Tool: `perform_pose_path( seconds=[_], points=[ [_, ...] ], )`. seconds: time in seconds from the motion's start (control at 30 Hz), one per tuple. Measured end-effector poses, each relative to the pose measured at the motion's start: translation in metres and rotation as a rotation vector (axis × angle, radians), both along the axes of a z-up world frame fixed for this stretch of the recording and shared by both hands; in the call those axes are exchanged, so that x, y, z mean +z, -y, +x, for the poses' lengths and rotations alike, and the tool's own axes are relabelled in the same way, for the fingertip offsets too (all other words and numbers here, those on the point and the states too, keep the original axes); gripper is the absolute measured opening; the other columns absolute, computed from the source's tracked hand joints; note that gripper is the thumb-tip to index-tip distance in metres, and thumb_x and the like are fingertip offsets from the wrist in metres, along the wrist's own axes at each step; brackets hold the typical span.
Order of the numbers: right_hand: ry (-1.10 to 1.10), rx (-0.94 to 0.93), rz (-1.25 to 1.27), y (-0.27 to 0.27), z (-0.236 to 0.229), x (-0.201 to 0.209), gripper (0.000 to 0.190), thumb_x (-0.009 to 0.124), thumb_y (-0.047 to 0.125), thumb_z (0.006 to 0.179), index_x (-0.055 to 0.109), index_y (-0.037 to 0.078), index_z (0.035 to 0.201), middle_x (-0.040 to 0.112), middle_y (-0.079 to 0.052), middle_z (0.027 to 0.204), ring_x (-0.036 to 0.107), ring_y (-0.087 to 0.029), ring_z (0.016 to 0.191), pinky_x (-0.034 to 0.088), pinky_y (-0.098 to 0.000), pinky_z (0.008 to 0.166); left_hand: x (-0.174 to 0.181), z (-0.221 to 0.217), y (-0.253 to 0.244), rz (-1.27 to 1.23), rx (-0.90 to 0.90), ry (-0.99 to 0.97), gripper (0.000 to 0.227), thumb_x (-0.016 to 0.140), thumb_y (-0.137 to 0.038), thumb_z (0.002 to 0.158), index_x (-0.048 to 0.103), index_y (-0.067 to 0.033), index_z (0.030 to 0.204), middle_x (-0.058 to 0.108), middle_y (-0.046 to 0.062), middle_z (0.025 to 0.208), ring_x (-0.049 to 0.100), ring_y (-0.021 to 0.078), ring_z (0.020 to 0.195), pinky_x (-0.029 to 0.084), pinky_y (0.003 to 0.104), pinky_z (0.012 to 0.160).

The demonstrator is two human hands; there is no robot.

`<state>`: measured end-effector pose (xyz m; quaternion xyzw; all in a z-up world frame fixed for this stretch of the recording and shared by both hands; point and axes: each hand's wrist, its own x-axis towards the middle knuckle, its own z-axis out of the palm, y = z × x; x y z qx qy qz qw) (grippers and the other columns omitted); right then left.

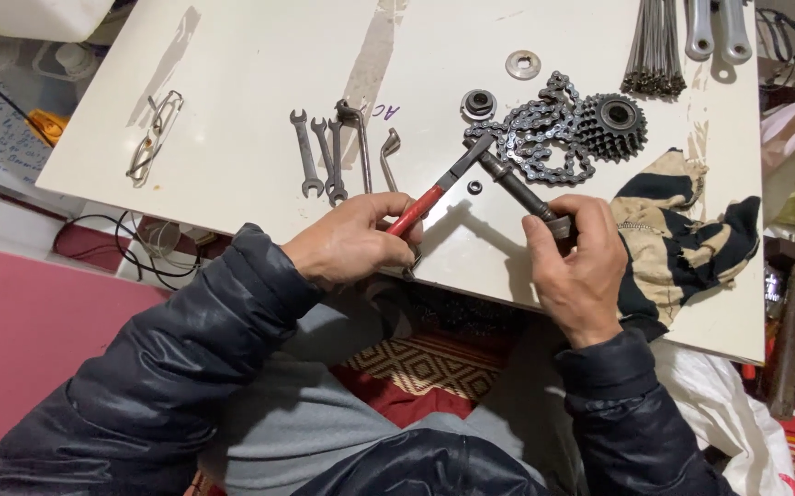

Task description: The person is disassembling a bicycle axle, removing components like nuts and bearings using pliers and wrenches.

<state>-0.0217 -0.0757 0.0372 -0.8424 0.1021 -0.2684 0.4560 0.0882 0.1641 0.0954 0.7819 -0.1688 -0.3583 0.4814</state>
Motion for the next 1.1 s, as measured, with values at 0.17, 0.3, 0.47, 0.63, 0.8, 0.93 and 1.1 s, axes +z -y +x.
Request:
perform_pose_path(
  seconds=[0.17, 0.3, 0.47, 0.63, 0.8, 0.93, 1.1],
  points=[
    [0.162, 0.003, -0.083, -0.007, 0.007, -0.003, 0.031, 0.083, 0.011, 0.097, 0.064, 0.0, 0.118, 0.059, -0.016, 0.1, 0.063, -0.027, 0.081, 0.053, -0.0341, 0.068, -0.015, 0.002, -0.002, -0.064, 0.087, -0.029, 0.024, 0.066, -0.005, 0.068, 0.07, -0.004, 0.092, 0.057, 0.008, 0.073, 0.063, 0.0194, 0.069, 0.052, 0.03, 0.06],
    [0.165, 0.119, 0.295, -0.016, 0.014, 0.006, 0.049, 0.081, 0.006, 0.093, 0.055, -0.001, 0.134, 0.062, -0.009, 0.107, 0.062, -0.012, 0.093, 0.056, -0.0253, 0.084, -0.017, 0.006, -0.012, -0.135, 0.17, -0.051, 0.022, 0.066, -0.004, 0.067, 0.07, -0.0035, 0.089, 0.059, 0.011, 0.076, 0.066, 0.0205, 0.067, 0.053, 0.031, 0.058],
    [0.143, 0.184, 0.316, -0.02, 0.022, 0.016, 0.062, 0.076, 0.008, 0.097, 0.043, 0.008, 0.149, 0.061, -0.009, 0.126, 0.058, -0.011, 0.1, 0.055, -0.0269, 0.09, -0.012, 0.005, -0.024, -0.282, 0.286, -0.084, 0.024, 0.064, 0.0, 0.065, 0.069, -0.0002, 0.088, 0.064, 0.015, 0.073, 0.068, 0.0219, 0.059, 0.053, 0.029, 0.051],
    [-0.096, 0.097, 0.274, -0.042, 0.037, 0.01, 0.032, 0.069, 0.014, 0.1, 0.062, -0.003, 0.126, 0.066, -0.025, 0.1, 0.069, -0.028, 0.079, 0.063, -0.0406, 0.058, -0.003, 0.008, -0.037, -0.403, 0.411, -0.139, 0.028, 0.06, 0.004, 0.064, 0.062, 0.0016, 0.092, 0.067, 0.02, 0.082, 0.068, 0.0221, 0.063, 0.058, 0.032, 0.057],
    [-0.29, 0.261, -0.206, -0.07, 0.077, -0.011, 0.041, 0.075, 0.033, 0.093, 0.07, 0.0, 0.117, 0.073, -0.019, 0.087, 0.074, -0.036, 0.078, 0.061, -0.0469, 0.063, -0.008, 0.013, -0.045, -0.44, 0.496, -0.22, 0.032, 0.056, 0.007, 0.064, 0.06, 0.0009, 0.095, 0.065, 0.023, 0.084, 0.068, 0.0274, 0.07, 0.063, 0.039, 0.064],
    [-0.343, 0.308, -0.512, -0.086, 0.099, -0.024, 0.046, 0.073, 0.034, 0.088, 0.067, 0.006, 0.124, 0.072, -0.014, 0.089, 0.074, -0.035, 0.087, 0.061, -0.0498, 0.074, -0.03, 0.02, -0.049, -0.492, 0.557, -0.301, 0.034, 0.056, 0.011, 0.064, 0.06, 0.0013, 0.097, 0.064, 0.023, 0.084, 0.069, 0.031, 0.079, 0.065, 0.047, 0.068],
    [-0.359, 0.309, -0.628, -0.07, 0.133, -0.073, 0.04, 0.072, 0.033, 0.084, 0.07, 0.008, 0.115, 0.071, -0.012, 0.085, 0.074, -0.036, 0.084, 0.062, -0.0513, 0.071, -0.014, 0.017, -0.05, -0.487, 0.571, -0.311, 0.033, 0.056, 0.011, 0.066, 0.059, 0.0004, 0.097, 0.062, 0.021, 0.084, 0.067, 0.0294, 0.084, 0.065, 0.047, 0.071]
  ],
)
